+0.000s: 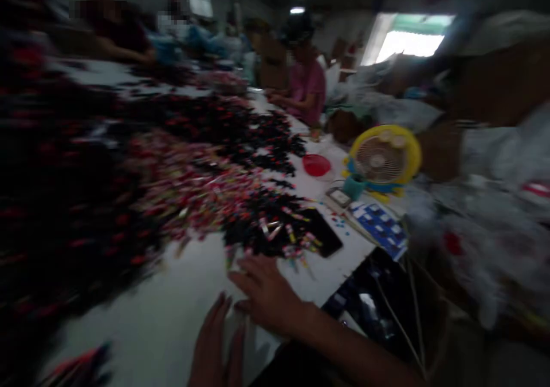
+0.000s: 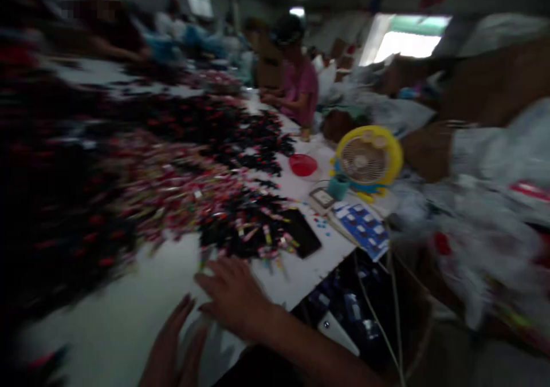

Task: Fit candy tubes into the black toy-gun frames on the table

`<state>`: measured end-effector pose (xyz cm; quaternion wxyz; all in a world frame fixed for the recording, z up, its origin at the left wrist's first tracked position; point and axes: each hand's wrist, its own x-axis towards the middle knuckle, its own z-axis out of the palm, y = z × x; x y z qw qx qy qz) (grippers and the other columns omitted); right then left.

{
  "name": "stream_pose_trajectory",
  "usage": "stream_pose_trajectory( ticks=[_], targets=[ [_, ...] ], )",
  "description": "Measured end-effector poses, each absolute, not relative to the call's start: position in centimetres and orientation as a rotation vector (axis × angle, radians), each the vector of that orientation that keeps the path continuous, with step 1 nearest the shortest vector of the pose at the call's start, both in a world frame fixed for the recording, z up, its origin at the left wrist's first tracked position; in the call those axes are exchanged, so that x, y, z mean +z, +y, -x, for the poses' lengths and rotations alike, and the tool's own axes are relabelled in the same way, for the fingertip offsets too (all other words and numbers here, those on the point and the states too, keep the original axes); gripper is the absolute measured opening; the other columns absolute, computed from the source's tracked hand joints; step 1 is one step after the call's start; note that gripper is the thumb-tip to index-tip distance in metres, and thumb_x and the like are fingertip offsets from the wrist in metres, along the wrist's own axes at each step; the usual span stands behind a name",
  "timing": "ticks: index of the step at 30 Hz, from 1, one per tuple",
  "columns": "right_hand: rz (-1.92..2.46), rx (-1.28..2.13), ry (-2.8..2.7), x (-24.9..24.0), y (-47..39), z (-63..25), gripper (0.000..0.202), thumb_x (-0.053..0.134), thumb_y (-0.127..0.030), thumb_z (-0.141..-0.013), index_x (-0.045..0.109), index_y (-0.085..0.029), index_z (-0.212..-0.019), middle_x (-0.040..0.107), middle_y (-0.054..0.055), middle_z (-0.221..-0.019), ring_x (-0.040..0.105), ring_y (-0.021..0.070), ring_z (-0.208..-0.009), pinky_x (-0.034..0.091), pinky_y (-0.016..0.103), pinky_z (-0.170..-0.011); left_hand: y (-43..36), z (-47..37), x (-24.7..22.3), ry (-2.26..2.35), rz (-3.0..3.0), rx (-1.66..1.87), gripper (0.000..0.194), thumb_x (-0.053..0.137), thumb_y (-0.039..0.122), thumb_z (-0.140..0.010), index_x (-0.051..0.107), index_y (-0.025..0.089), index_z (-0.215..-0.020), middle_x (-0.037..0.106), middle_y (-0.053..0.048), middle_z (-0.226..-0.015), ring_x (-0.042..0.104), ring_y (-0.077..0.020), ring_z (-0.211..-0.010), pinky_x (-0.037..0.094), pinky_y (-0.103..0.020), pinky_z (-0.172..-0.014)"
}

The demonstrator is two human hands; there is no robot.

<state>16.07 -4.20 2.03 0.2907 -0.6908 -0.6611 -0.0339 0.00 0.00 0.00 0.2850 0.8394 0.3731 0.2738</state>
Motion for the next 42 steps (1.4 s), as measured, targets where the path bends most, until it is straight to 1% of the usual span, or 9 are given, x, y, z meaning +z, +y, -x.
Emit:
stream_pose_trajectory(
  ticks=[2,9,14,18,21,28,33,37,42],
  targets=[
    [1.838,-0.053,-1.891,0.4,-3.7,-14.9,0.053,0.061,-0.041,-0.084,0.046,-0.024,-0.132,0.043,0.01,-0.142,0.032,0.0295,-0.134,0.024,0.053,-0.11,-0.7,2.5,-0.1,0.918,-2.381,0.848,0.041,0.045,0.029,-0.09,0.042,0.025,-0.131,0.05,-0.008,-0.135,0.048,-0.0223,-0.124,0.045,-0.04,-0.101],
    [1.965,-0.322,-1.874,-1.9,-2.0,-16.3,0.034,0.049,-0.032,-0.09,0.057,-0.024,-0.122,0.057,0.01,-0.13,0.042,0.0303,-0.128,0.011,0.061,-0.109,-1.2,10.8,1.3,1.435,-2.516,0.949,0.041,0.049,0.017,-0.089,0.045,0.019,-0.13,0.051,-0.013,-0.134,0.043,-0.0245,-0.128,0.035,-0.043,-0.105],
    [1.998,-0.464,-1.742,-0.3,-0.7,-13.2,0.022,0.051,-0.026,-0.089,0.064,-0.025,-0.107,0.064,0.007,-0.12,0.049,0.0294,-0.117,0.017,0.056,-0.105,1.3,14.2,0.6,1.819,-2.472,0.949,0.049,0.05,0.029,-0.089,0.038,0.015,-0.135,0.044,-0.019,-0.139,0.031,-0.0312,-0.135,0.028,-0.05,-0.106],
    [1.955,-0.38,-1.87,0.5,3.2,-10.6,0.029,0.051,-0.024,-0.09,0.059,-0.023,-0.117,0.056,0.008,-0.131,0.045,0.0256,-0.121,0.021,0.05,-0.104,3.8,14.4,0.0,1.929,-2.499,0.769,0.063,0.049,0.043,-0.088,0.034,0.008,-0.138,0.034,-0.025,-0.144,0.02,-0.0364,-0.139,0.024,-0.055,-0.107],
    [2.116,-0.466,-1.83,-0.1,5.0,-12.3,0.035,0.048,-0.021,-0.09,0.054,-0.019,-0.125,0.05,0.013,-0.136,0.04,0.0285,-0.125,0.017,0.054,-0.104,4.5,14.1,-0.2,1.928,-2.514,0.701,0.063,0.047,0.045,-0.088,0.037,0.007,-0.137,0.033,-0.026,-0.145,0.021,-0.0365,-0.139,0.022,-0.056,-0.107],
    [2.295,-0.59,-1.705,0.0,3.7,-18.6,0.035,0.042,-0.013,-0.088,0.057,-0.016,-0.12,0.061,0.014,-0.123,0.047,0.0304,-0.116,0.015,0.058,-0.102,4.6,13.7,-0.7,1.94,-2.47,0.749,0.061,0.046,0.047,-0.088,0.04,0.008,-0.135,0.037,-0.024,-0.143,0.03,-0.0352,-0.135,0.023,-0.055,-0.107],
    [2.078,-0.281,-1.866,0.4,9.7,-14.9,0.038,0.043,-0.024,-0.092,0.051,-0.02,-0.129,0.047,0.012,-0.138,0.04,0.0263,-0.125,0.025,0.047,-0.102,4.5,13.0,-0.6,1.756,-2.599,0.661,0.06,0.048,0.045,-0.088,0.041,0.008,-0.135,0.043,-0.02,-0.141,0.035,-0.0315,-0.133,0.02,-0.052,-0.11],
    [1.978,-0.127,-1.975,-0.8,13.5,-12.4,0.046,0.051,-0.038,-0.09,0.047,-0.022,-0.132,0.032,0.014,-0.148,0.032,0.0285,-0.132,0.022,0.052,-0.103,4.3,13.1,-0.3,1.604,-2.677,0.562,0.06,0.049,0.046,-0.087,0.04,0.012,-0.136,0.039,-0.017,-0.144,0.031,-0.0319,-0.136,0.02,-0.053,-0.109],
    [1.693,0.075,-2.166,-1.9,9.4,-11.7,0.038,0.048,-0.031,-0.091,0.053,-0.022,-0.128,0.046,0.01,-0.14,0.036,0.0251,-0.131,0.023,0.049,-0.108,4.1,13.8,-0.6,1.705,-2.588,0.644,0.057,0.048,0.046,-0.088,0.043,0.014,-0.134,0.037,-0.018,-0.145,0.025,-0.0348,-0.138,0.019,-0.056,-0.107]
  ],
)
